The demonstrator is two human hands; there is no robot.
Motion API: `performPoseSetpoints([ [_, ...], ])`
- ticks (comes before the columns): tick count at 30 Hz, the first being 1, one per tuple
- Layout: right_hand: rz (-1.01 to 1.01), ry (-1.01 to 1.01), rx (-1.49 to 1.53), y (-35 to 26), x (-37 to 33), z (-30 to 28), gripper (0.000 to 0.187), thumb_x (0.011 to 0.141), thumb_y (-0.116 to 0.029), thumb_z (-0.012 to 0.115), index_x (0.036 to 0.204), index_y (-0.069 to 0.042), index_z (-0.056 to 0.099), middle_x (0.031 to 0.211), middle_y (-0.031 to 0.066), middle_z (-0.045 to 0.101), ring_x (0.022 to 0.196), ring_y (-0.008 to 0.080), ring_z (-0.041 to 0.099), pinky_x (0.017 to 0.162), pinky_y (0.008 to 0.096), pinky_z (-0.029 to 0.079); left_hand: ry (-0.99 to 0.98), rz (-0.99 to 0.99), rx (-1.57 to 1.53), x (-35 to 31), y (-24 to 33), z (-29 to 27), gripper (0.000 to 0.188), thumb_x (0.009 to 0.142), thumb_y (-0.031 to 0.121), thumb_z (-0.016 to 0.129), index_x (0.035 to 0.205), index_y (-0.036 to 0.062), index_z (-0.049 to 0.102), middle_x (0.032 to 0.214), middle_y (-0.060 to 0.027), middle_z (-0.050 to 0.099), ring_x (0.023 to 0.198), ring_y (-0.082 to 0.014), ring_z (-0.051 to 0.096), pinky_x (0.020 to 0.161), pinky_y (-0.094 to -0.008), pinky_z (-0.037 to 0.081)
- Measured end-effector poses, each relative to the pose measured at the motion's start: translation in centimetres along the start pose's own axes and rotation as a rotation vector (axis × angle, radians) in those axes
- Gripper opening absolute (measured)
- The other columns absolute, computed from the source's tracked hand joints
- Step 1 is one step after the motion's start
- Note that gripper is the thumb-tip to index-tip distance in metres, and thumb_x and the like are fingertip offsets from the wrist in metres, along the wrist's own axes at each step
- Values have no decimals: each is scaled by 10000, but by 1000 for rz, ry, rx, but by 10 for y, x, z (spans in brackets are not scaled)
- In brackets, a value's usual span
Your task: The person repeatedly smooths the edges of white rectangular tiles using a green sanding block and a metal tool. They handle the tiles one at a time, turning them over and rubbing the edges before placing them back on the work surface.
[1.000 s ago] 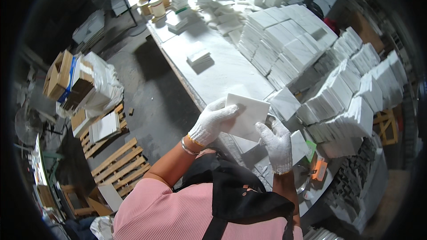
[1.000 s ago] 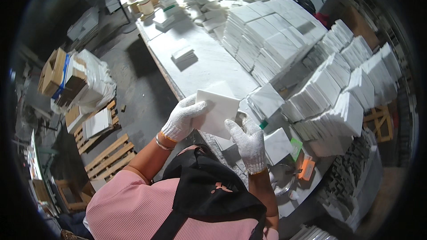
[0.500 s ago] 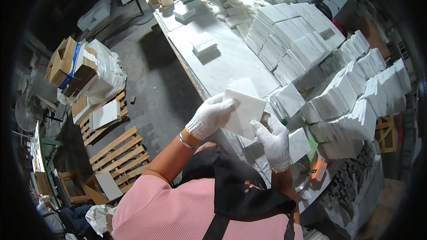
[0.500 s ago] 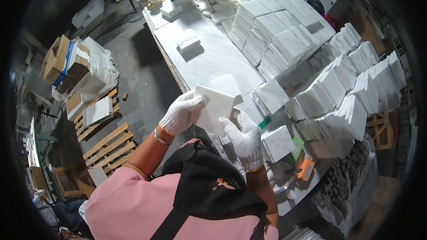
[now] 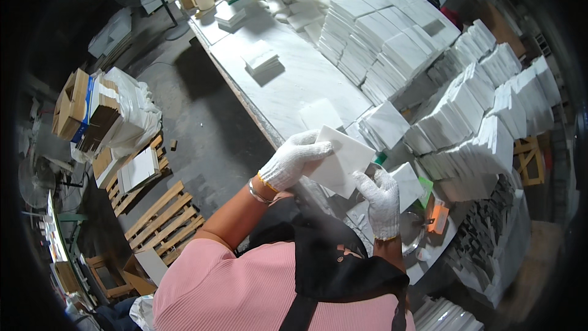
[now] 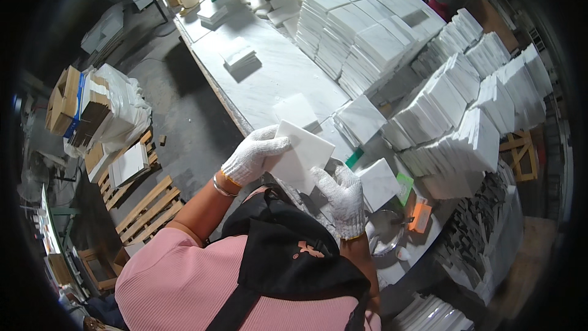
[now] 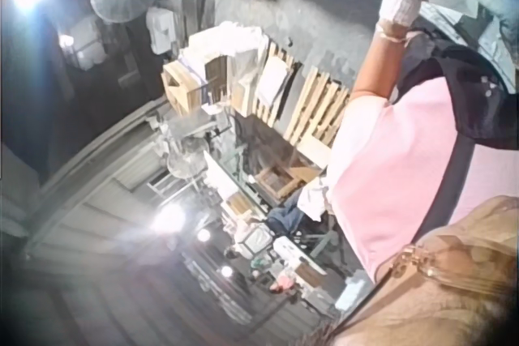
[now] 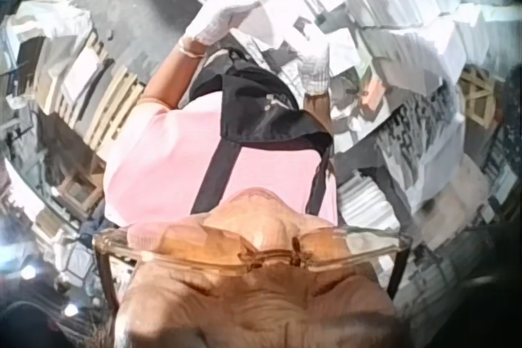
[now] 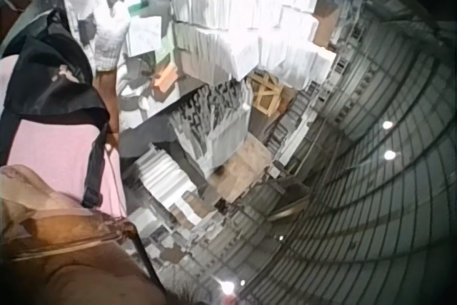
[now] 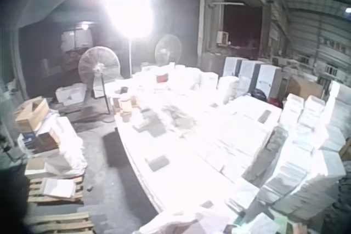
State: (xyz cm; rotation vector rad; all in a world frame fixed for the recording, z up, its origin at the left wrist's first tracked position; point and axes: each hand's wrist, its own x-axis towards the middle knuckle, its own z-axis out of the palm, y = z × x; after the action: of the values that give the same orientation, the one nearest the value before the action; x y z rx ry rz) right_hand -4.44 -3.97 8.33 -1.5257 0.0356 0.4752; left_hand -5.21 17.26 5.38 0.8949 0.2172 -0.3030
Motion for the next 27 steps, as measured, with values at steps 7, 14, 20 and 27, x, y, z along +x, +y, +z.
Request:
performPoseSetpoints([
  [7, -37, 121, 16, 11, -8, -26, 345, 887, -181, 706, 1162, 21, 655, 887, 16, 663, 734, 72, 578, 625, 225, 447, -106, -82, 141, 12, -7, 12, 438, 883, 196, 725, 1240, -32, 616, 1139, -90, 670, 1035, -167, 626, 934, -323, 492],
  [14, -34, 295, 14, 35, -22, -55, 330, 862, -156, 738, 1141, 7, 671, 848, 30, 652, 699, 83, 583, 610, 249, 478, -285, 2, 601, 36, -9, 37, 379, 896, 215, 725, 1196, -6, 654, 1115, -44, 667, 1006, -107, 590, 905, -283, 478],
  [20, -92, 428, 202, 63, -42, -74, 286, 882, -109, 726, 1127, 25, 665, 943, 48, 679, 837, 93, 612, 764, 241, 498, -421, -92, 682, 59, -20, 65, 390, 886, 211, 736, 1200, -4, 650, 1066, -32, 659, 988, -99, 584, 892, -286, 485],
  [27, -26, 659, 658, 109, -81, -81, 252, 889, -34, 697, 1133, 14, 660, 963, 43, 693, 855, 101, 618, 796, 247, 489, -482, -383, 425, 70, -56, 79, 556, 818, 212, 796, 1277, -6, 571, 1150, -82, 652, 1052, -166, 605, 904, -307, 499],
])
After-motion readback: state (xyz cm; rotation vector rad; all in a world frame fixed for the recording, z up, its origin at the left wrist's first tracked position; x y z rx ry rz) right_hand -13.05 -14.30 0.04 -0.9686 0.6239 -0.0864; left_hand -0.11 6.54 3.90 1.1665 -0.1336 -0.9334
